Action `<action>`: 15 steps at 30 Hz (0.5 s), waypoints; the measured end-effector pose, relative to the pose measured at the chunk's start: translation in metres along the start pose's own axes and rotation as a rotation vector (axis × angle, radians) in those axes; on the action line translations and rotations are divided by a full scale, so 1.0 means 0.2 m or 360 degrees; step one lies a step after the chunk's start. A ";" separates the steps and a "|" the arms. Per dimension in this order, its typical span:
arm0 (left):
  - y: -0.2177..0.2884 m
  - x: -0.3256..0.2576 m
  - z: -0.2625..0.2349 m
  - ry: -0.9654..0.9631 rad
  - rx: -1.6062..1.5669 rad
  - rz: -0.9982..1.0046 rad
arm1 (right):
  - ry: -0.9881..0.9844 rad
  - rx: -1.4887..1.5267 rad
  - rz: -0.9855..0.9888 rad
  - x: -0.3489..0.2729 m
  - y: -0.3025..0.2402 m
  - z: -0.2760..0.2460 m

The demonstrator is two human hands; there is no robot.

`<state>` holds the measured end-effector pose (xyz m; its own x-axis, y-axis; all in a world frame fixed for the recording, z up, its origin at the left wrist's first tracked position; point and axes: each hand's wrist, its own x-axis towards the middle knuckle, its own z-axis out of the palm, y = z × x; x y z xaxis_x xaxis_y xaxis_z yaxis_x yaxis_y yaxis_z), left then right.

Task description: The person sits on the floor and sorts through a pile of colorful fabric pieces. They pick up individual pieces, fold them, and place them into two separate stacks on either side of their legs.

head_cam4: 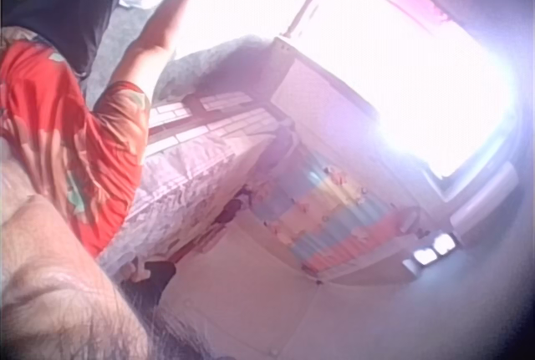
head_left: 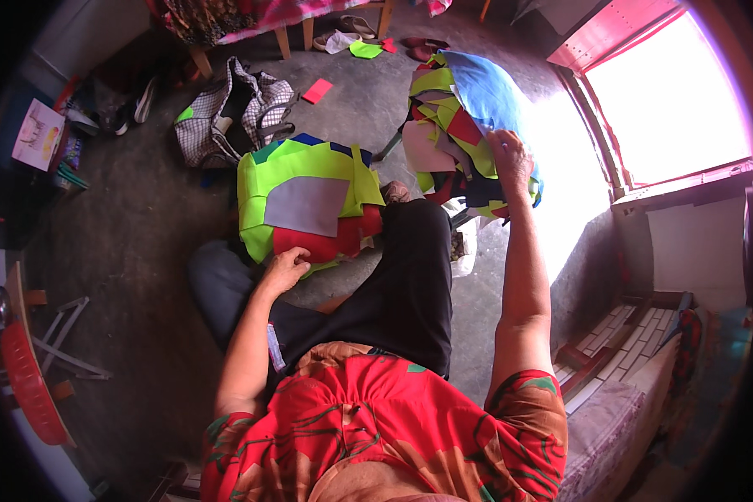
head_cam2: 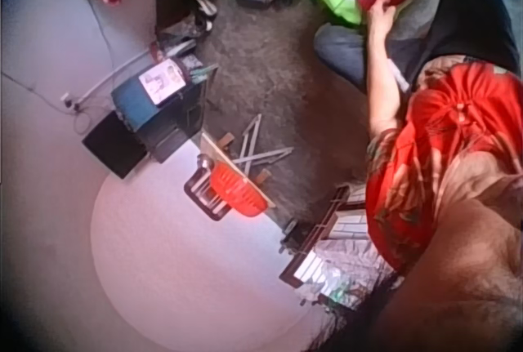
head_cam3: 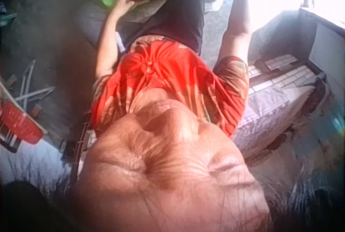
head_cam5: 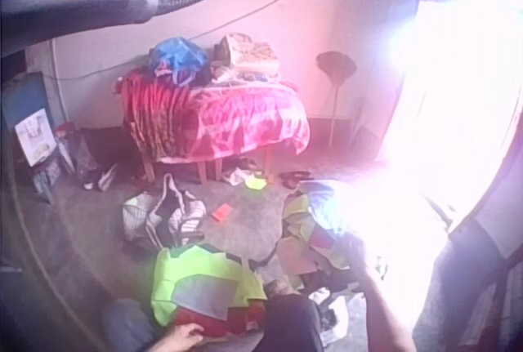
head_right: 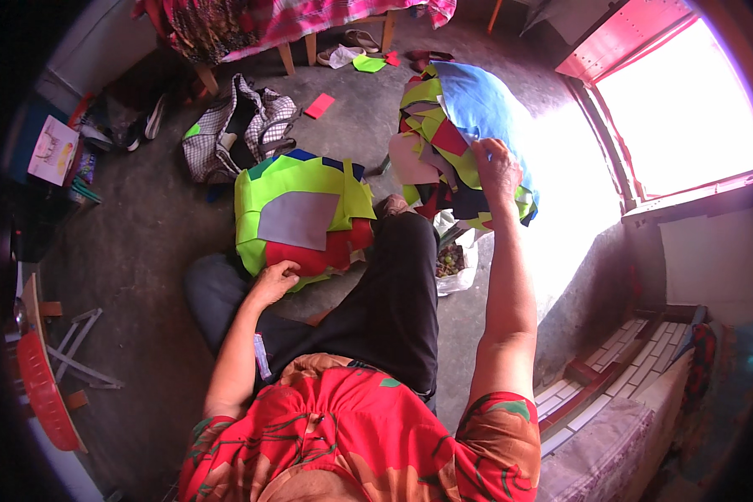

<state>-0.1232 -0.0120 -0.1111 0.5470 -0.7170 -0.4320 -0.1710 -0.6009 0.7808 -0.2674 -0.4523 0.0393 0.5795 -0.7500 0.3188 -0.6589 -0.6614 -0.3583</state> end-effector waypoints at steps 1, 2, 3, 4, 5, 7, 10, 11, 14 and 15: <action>0.00 0.00 0.00 -0.0003 0.0007 0.0005 | -0.0013 0.0038 0.0124 0.01 0.00 0.00; 0.00 0.00 0.00 -0.0006 0.0014 0.0010 | -0.0027 0.0077 0.0249 0.04 0.02 0.01; 0.00 0.00 -0.01 -0.0008 0.0021 0.0014 | -0.0041 0.0116 0.0373 0.07 0.03 0.01; 0.02 0.00 0.00 -0.0027 0.0030 0.0015 | 0.0059 0.0385 0.0411 0.09 0.14 0.05; 0.02 0.00 -0.01 -0.0029 0.0040 0.0006 | 0.0058 0.0638 0.0531 0.11 0.16 0.04; 0.01 0.00 -0.01 -0.0028 0.0057 0.0010 | 0.0058 0.1146 0.0766 0.13 0.17 0.04; 0.00 0.00 -0.01 -0.0031 0.0050 0.0014 | 0.0266 0.1781 0.1044 0.15 0.19 0.08; 0.02 0.00 -0.01 -0.0041 0.0032 -0.0010 | 0.0340 0.1988 0.1136 0.15 0.20 0.10; 0.02 0.00 0.00 -0.0048 0.0071 0.0012 | 0.0079 0.2243 0.1052 0.18 0.31 0.11; 0.01 0.01 0.00 -0.0046 0.0098 0.0035 | 0.0084 0.2197 0.1057 0.18 0.35 0.12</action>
<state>-0.1232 -0.0149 -0.1096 0.5190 -0.7396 -0.4285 -0.2335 -0.6049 0.7613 -0.2813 -0.5257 0.0054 0.3325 -0.9207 -0.2042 0.1790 0.2742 -0.9449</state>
